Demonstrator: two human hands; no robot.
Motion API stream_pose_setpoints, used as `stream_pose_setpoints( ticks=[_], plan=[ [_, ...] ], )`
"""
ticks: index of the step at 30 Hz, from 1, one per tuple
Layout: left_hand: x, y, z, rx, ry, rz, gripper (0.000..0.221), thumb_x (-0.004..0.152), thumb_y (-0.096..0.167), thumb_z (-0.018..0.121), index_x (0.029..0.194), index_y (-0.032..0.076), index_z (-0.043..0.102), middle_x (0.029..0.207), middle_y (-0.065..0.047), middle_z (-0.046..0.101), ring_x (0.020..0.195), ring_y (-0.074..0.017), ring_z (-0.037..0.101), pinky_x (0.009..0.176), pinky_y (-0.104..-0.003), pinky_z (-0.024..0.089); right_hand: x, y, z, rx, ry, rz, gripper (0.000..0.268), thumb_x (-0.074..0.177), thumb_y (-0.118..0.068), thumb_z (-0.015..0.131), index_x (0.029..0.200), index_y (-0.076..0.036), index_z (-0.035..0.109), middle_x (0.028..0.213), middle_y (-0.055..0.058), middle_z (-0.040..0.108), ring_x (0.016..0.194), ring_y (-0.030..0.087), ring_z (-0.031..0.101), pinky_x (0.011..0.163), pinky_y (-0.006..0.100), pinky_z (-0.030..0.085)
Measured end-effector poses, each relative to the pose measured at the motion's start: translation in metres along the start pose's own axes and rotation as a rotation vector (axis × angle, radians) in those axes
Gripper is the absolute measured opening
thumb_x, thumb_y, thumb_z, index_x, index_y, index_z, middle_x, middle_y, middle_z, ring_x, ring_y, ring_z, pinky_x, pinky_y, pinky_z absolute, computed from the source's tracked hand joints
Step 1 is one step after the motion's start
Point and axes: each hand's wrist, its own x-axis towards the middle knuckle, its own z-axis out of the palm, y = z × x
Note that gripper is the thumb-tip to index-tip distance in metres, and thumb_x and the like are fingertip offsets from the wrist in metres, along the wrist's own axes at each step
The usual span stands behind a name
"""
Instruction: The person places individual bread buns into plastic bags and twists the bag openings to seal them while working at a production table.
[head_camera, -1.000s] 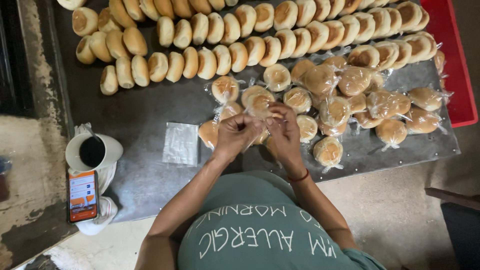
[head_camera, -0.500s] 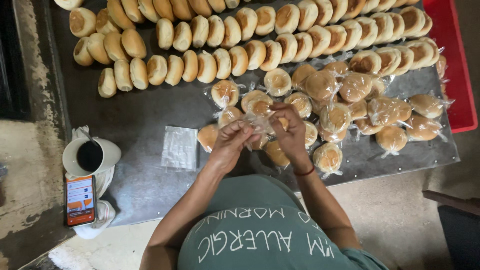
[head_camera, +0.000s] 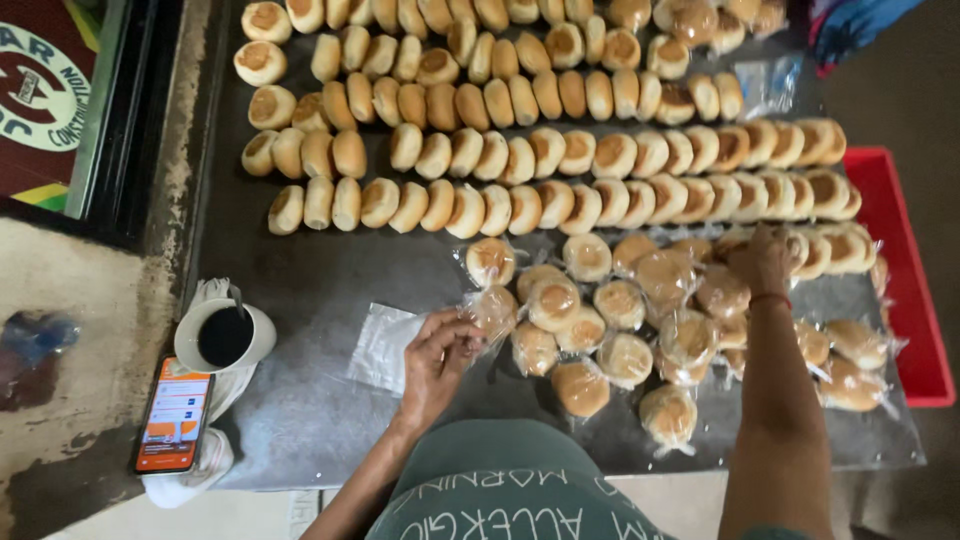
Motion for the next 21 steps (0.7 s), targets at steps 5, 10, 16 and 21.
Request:
stream_pose_setpoints(
  ticks=[5, 10, 16, 21],
  plan=[
    [-0.005, -0.014, 0.004, 0.138, -0.014, -0.137, 0.041, 0.085, -0.016, 0.061, 0.118, 0.005, 0.075, 0.120, -0.011, 0.068, 0.076, -0.0160, 0.068, 0.063, -0.026, 0.059, 0.000, -0.008, -0.008, 0.003, -0.031, 0.040, 0.059, 0.061, -0.031, 0.094, 0.105, -0.002, 0.068, 0.114, 0.036, 0.058, 0.110, 0.053, 0.055, 0.094, 0.057, 0.048],
    [-0.004, -0.019, 0.008, 0.211, 0.052, 0.033, 0.045, 0.084, -0.007, 0.068, 0.129, -0.002, 0.064, 0.138, -0.021, 0.058, 0.097, -0.0237, 0.071, 0.068, -0.028, 0.063, -0.010, -0.026, -0.022, 0.381, 0.177, 0.124, 0.041, 0.092, -0.023, 0.071, 0.123, 0.002, 0.063, 0.121, 0.022, 0.064, 0.110, 0.036, 0.061, 0.097, 0.045, 0.051],
    [0.006, -0.001, 0.046, 0.070, -0.133, -0.019, 0.054, 0.084, -0.003, 0.070, 0.136, -0.004, 0.058, 0.144, -0.020, 0.056, 0.075, -0.0266, 0.074, 0.065, -0.032, 0.059, -0.137, -0.192, -0.065, 0.841, -0.188, 0.250, 0.046, 0.108, -0.019, 0.059, 0.148, 0.001, 0.049, 0.104, 0.020, 0.059, 0.089, 0.025, 0.056, 0.078, 0.035, 0.048],
    [-0.001, 0.004, 0.048, 0.002, -0.107, 0.010, 0.059, 0.083, -0.003, 0.068, 0.139, -0.009, 0.052, 0.141, -0.023, 0.054, 0.088, -0.0274, 0.074, 0.074, -0.033, 0.061, -0.174, -0.313, -0.127, 1.971, -0.356, 0.277, 0.058, 0.092, -0.011, 0.071, 0.144, -0.001, 0.048, 0.129, 0.012, 0.062, 0.115, 0.021, 0.064, 0.099, 0.034, 0.055]
  ],
)
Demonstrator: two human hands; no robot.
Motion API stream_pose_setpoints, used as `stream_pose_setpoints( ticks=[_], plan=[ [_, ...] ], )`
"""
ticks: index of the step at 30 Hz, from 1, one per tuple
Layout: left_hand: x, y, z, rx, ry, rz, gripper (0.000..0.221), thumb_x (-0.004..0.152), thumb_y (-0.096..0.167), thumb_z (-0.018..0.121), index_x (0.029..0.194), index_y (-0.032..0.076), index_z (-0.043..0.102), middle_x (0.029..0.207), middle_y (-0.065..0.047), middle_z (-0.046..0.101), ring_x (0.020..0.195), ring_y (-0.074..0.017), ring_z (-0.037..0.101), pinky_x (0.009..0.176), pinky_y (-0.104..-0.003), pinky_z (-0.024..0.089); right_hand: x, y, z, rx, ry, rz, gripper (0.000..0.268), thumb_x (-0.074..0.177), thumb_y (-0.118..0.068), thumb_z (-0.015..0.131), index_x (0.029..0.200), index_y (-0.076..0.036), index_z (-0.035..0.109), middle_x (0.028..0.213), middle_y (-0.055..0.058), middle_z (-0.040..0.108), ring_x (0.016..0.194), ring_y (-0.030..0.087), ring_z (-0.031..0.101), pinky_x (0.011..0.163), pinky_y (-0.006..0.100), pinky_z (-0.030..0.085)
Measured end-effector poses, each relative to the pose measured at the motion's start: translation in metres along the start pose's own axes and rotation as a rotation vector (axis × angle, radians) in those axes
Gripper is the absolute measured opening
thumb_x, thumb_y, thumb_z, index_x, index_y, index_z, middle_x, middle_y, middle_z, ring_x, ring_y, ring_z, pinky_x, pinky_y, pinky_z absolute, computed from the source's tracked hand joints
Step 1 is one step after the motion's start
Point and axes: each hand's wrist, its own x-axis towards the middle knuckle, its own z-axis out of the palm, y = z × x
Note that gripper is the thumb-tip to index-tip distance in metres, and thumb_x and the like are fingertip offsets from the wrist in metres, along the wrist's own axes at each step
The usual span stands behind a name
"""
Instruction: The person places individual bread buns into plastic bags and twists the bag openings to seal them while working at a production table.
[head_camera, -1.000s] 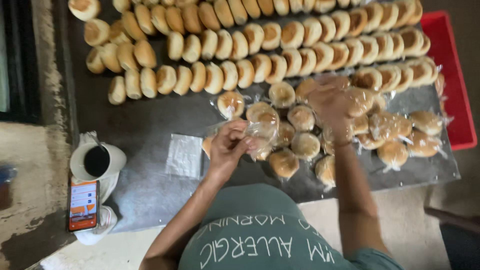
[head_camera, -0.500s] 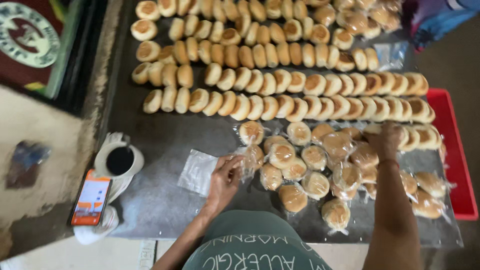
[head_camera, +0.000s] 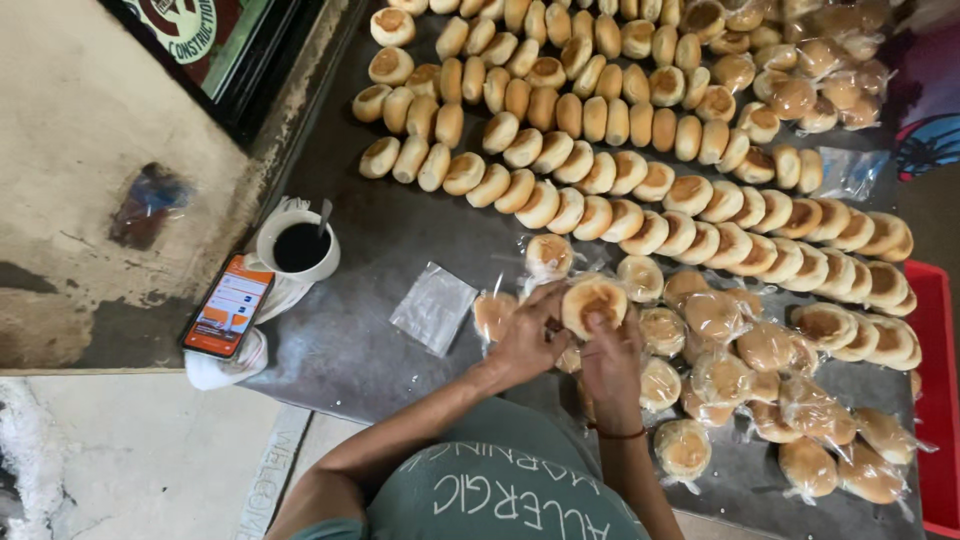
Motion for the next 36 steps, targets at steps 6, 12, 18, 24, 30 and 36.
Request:
stream_pose_setpoints(
  ticks=[6, 12, 18, 24, 30, 36],
  plan=[
    [-0.005, -0.016, -0.024, 0.354, 0.073, 0.254, 0.056, 0.076, -0.009, 0.064, 0.131, -0.005, 0.060, 0.141, -0.022, 0.060, 0.114, -0.0412, 0.070, 0.094, -0.042, 0.061, -0.018, 0.003, 0.021, -1.242, -0.213, -0.333, 0.063, 0.090, -0.007, 0.070, 0.147, -0.001, 0.044, 0.133, 0.024, 0.055, 0.110, 0.036, 0.064, 0.089, 0.043, 0.057],
    [-0.013, -0.018, -0.039, 0.393, -0.133, 0.033, 0.064, 0.071, -0.006, 0.068, 0.135, -0.007, 0.056, 0.144, -0.024, 0.055, 0.114, -0.0428, 0.064, 0.092, -0.045, 0.056, -0.015, -0.001, 0.005, -1.160, -0.503, -0.162, 0.062, 0.086, -0.007, 0.067, 0.143, -0.003, 0.043, 0.131, 0.028, 0.048, 0.105, 0.040, 0.065, 0.078, 0.041, 0.062],
    [-0.005, -0.002, -0.052, 0.310, -0.217, 0.244, 0.064, 0.074, 0.003, 0.077, 0.135, 0.003, 0.061, 0.144, -0.020, 0.058, 0.124, -0.0378, 0.064, 0.096, -0.041, 0.055, -0.005, 0.012, -0.009, -1.318, -0.539, -0.314, 0.026, 0.095, -0.011, 0.070, 0.117, -0.004, 0.059, 0.128, 0.016, 0.058, 0.109, 0.035, 0.063, 0.089, 0.039, 0.056],
    [0.020, 0.010, -0.103, 0.073, -0.327, 0.028, 0.026, 0.090, 0.002, 0.068, 0.114, 0.010, 0.077, 0.108, -0.009, 0.078, 0.088, -0.0231, 0.077, 0.075, -0.035, 0.061, -0.015, -0.025, -0.018, -0.953, -0.538, -0.225, 0.007, 0.100, -0.004, 0.071, 0.100, 0.001, 0.067, 0.101, 0.011, 0.070, 0.087, 0.017, 0.066, 0.074, 0.029, 0.052],
    [0.022, 0.029, -0.104, 0.413, -0.243, 0.139, 0.011, 0.085, 0.014, 0.084, 0.094, 0.010, 0.080, 0.092, -0.008, 0.078, 0.076, -0.0220, 0.071, 0.067, -0.037, 0.056, -0.014, -0.028, -0.001, -0.738, -0.294, 0.067, 0.006, 0.106, 0.000, 0.064, 0.104, 0.004, 0.069, 0.094, 0.014, 0.073, 0.076, 0.015, 0.063, 0.068, 0.027, 0.052],
    [-0.025, 0.003, -0.058, -0.674, -0.018, -0.063, 0.007, 0.097, 0.005, 0.076, 0.103, 0.005, 0.073, 0.103, -0.013, 0.072, 0.093, -0.0162, 0.069, 0.087, -0.028, 0.059, -0.034, -0.018, -0.002, 0.253, -0.299, 0.152, 0.009, 0.095, -0.003, 0.070, 0.104, -0.001, 0.069, 0.097, 0.016, 0.076, 0.086, 0.025, 0.076, 0.075, 0.036, 0.064]
  ],
)
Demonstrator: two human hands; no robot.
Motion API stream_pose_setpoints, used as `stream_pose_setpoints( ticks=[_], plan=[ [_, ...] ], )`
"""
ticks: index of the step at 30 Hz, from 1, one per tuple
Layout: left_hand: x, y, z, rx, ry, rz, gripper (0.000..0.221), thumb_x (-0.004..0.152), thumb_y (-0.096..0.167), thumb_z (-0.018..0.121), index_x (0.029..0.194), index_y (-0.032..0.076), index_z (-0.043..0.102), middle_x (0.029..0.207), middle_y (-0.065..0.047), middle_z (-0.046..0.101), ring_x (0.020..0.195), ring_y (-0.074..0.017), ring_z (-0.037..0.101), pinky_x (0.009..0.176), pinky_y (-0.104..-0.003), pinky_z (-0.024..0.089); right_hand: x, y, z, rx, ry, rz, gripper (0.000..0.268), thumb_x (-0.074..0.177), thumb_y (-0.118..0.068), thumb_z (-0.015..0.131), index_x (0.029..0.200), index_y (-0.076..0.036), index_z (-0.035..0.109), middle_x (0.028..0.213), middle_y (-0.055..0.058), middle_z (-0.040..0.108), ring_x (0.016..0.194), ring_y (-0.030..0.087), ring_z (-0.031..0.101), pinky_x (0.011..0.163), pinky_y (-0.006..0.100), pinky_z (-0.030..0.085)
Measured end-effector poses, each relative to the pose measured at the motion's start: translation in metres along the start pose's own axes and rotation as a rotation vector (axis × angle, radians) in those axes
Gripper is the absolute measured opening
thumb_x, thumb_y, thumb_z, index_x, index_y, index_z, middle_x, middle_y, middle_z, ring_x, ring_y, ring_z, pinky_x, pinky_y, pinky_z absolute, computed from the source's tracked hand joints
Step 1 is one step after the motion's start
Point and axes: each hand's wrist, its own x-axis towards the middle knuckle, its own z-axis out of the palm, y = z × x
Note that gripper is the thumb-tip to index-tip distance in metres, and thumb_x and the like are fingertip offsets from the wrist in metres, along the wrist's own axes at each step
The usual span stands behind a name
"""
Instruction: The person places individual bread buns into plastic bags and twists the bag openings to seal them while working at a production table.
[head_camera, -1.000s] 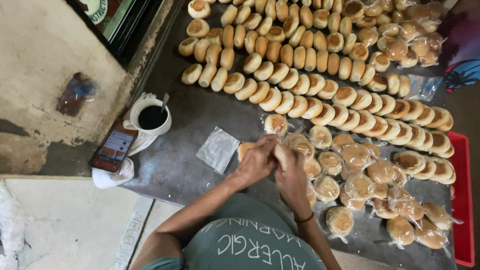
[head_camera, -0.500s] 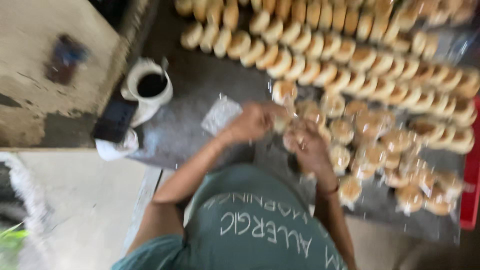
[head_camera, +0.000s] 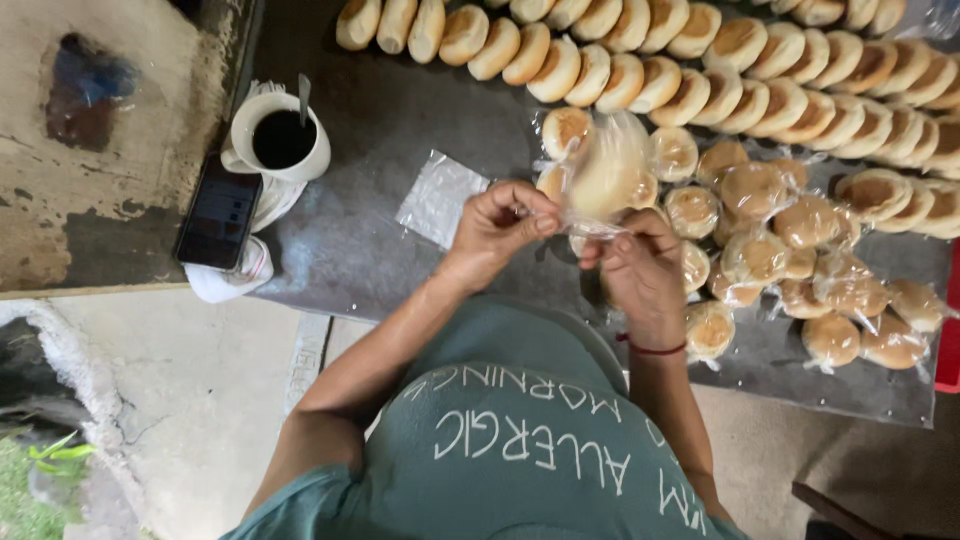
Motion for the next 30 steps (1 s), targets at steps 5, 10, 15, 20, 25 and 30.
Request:
stream_pose_setpoints(
  ticks=[5, 10, 15, 20, 25, 30],
  plan=[
    [0.011, 0.002, -0.019, 0.842, 0.073, 0.171, 0.017, 0.095, 0.013, 0.074, 0.109, 0.003, 0.075, 0.094, -0.010, 0.073, 0.075, -0.0099, 0.068, 0.064, -0.028, 0.056, 0.026, 0.024, -0.019, -0.346, 0.107, -0.036, 0.008, 0.097, -0.005, 0.070, 0.103, -0.001, 0.070, 0.106, 0.013, 0.075, 0.094, 0.021, 0.073, 0.086, 0.035, 0.062],
    [0.026, -0.007, -0.021, 1.039, 0.040, -0.148, 0.024, 0.103, 0.026, 0.069, 0.094, 0.006, 0.079, 0.083, -0.015, 0.071, 0.066, -0.0187, 0.058, 0.058, -0.036, 0.048, 0.022, 0.022, 0.008, -1.270, -0.059, -0.279, 0.008, 0.103, -0.009, 0.068, 0.107, -0.002, 0.070, 0.103, 0.009, 0.072, 0.089, 0.018, 0.072, 0.078, 0.031, 0.059],
    [0.021, -0.021, -0.027, 0.751, -0.096, -0.107, 0.018, 0.101, 0.018, 0.062, 0.104, 0.003, 0.072, 0.084, -0.011, 0.073, 0.069, -0.0149, 0.069, 0.062, -0.033, 0.056, 0.025, 0.014, 0.018, -1.465, -0.190, -0.317, 0.013, 0.098, -0.001, 0.067, 0.109, -0.003, 0.072, 0.109, 0.010, 0.072, 0.094, 0.021, 0.071, 0.080, 0.029, 0.058],
    [0.017, 0.004, -0.012, 0.876, -0.380, -0.091, 0.021, 0.099, 0.021, 0.073, 0.107, 0.002, 0.071, 0.081, -0.013, 0.070, 0.069, -0.0235, 0.068, 0.064, -0.038, 0.053, 0.030, 0.018, 0.003, -1.074, -0.094, -0.277, 0.010, 0.104, -0.001, 0.064, 0.112, 0.000, 0.069, 0.123, 0.011, 0.069, 0.110, 0.019, 0.067, 0.096, 0.029, 0.054],
    [0.007, 0.015, 0.013, 1.169, -0.155, 0.425, 0.019, 0.091, 0.013, 0.077, 0.109, 0.006, 0.072, 0.099, -0.010, 0.071, 0.080, -0.0298, 0.072, 0.069, -0.040, 0.059, 0.028, 0.033, -0.030, -0.439, 0.095, 0.047, 0.010, 0.101, -0.001, 0.063, 0.108, 0.001, 0.069, 0.130, 0.010, 0.069, 0.108, 0.014, 0.065, 0.094, 0.027, 0.053],
    [0.010, 0.015, 0.013, 1.202, -0.174, 0.628, 0.016, 0.091, 0.011, 0.078, 0.106, 0.007, 0.075, 0.107, -0.007, 0.071, 0.082, -0.0252, 0.075, 0.071, -0.036, 0.061, 0.019, 0.035, -0.031, -0.641, 0.076, 0.037, 0.013, 0.100, -0.005, 0.065, 0.110, 0.000, 0.070, 0.144, 0.012, 0.058, 0.111, 0.015, 0.061, 0.089, 0.027, 0.051]
  ],
)
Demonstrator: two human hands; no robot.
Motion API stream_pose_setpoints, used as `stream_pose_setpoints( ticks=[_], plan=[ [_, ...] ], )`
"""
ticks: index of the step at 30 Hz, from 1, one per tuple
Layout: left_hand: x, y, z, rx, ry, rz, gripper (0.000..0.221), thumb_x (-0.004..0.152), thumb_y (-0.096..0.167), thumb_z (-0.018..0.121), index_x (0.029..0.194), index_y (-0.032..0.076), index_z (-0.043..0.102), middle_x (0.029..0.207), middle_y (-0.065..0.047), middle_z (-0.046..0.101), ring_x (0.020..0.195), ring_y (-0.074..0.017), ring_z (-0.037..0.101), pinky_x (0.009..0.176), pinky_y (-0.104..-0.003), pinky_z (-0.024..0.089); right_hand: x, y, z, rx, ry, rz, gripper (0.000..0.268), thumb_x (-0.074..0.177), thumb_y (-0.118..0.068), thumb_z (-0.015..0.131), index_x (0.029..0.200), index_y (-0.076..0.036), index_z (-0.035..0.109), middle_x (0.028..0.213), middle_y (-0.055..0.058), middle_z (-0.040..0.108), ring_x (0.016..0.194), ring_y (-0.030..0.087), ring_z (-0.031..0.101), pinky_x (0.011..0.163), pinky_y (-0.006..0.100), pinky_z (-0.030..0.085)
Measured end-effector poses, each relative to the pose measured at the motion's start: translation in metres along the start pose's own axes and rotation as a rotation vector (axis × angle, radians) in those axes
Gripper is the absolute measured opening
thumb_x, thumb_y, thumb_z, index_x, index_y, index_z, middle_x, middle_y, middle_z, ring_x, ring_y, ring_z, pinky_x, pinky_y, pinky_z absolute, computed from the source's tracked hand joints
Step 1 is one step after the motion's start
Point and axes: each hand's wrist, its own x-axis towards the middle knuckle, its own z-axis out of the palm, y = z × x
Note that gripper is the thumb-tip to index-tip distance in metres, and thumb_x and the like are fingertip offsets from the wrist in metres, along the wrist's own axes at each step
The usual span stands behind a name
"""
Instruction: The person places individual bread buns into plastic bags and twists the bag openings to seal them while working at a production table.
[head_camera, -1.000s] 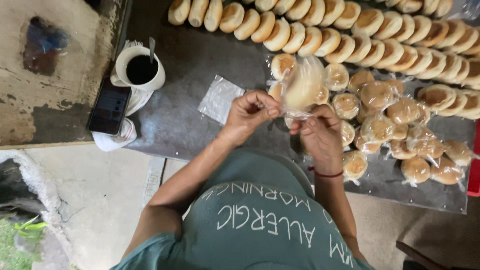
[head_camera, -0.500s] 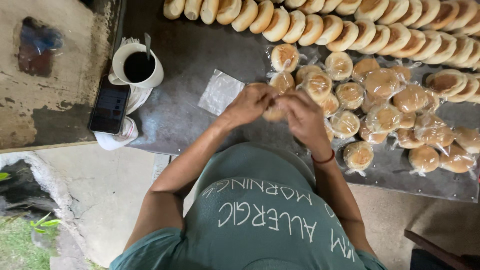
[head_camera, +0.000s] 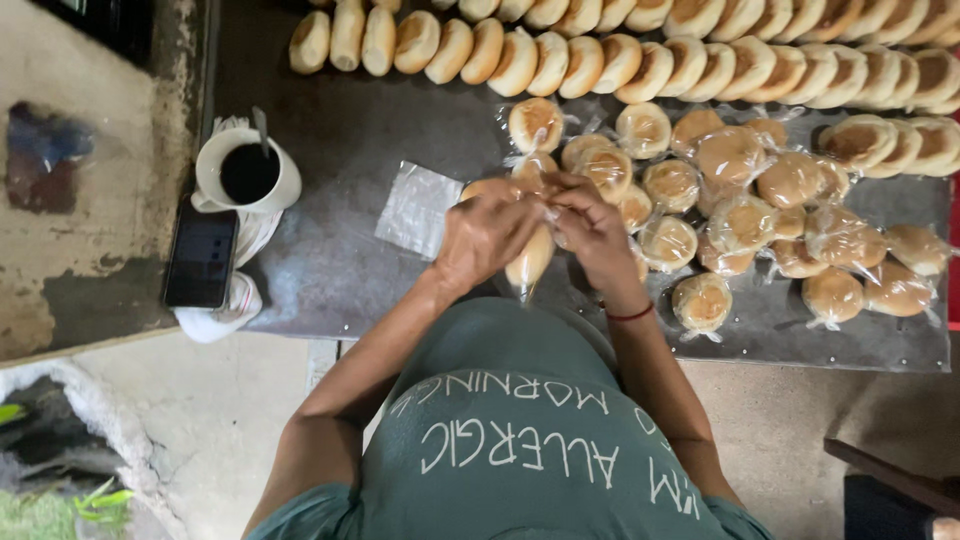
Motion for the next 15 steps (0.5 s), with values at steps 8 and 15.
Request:
stream_pose_setpoints(
  ticks=[8, 15],
  plan=[
    [-0.001, 0.002, 0.016, -0.780, 0.023, -0.713, 0.012, 0.096, 0.008, 0.070, 0.104, 0.001, 0.076, 0.125, -0.011, 0.062, 0.095, -0.0142, 0.069, 0.076, -0.027, 0.063, -0.010, -0.026, 0.023, -0.625, 0.149, -0.585, 0.015, 0.100, -0.008, 0.071, 0.113, -0.002, 0.067, 0.146, 0.016, 0.053, 0.129, 0.031, 0.058, 0.107, 0.039, 0.053],
    [-0.002, 0.002, 0.023, -0.521, -0.042, -0.679, 0.012, 0.094, 0.008, 0.072, 0.093, -0.002, 0.076, 0.130, -0.013, 0.067, 0.076, -0.0100, 0.071, 0.061, -0.023, 0.056, -0.015, -0.022, 0.022, -0.718, 0.206, -0.498, 0.006, 0.106, -0.002, 0.062, 0.113, 0.000, 0.063, 0.125, 0.013, 0.059, 0.116, 0.028, 0.064, 0.098, 0.038, 0.055]
  ],
)
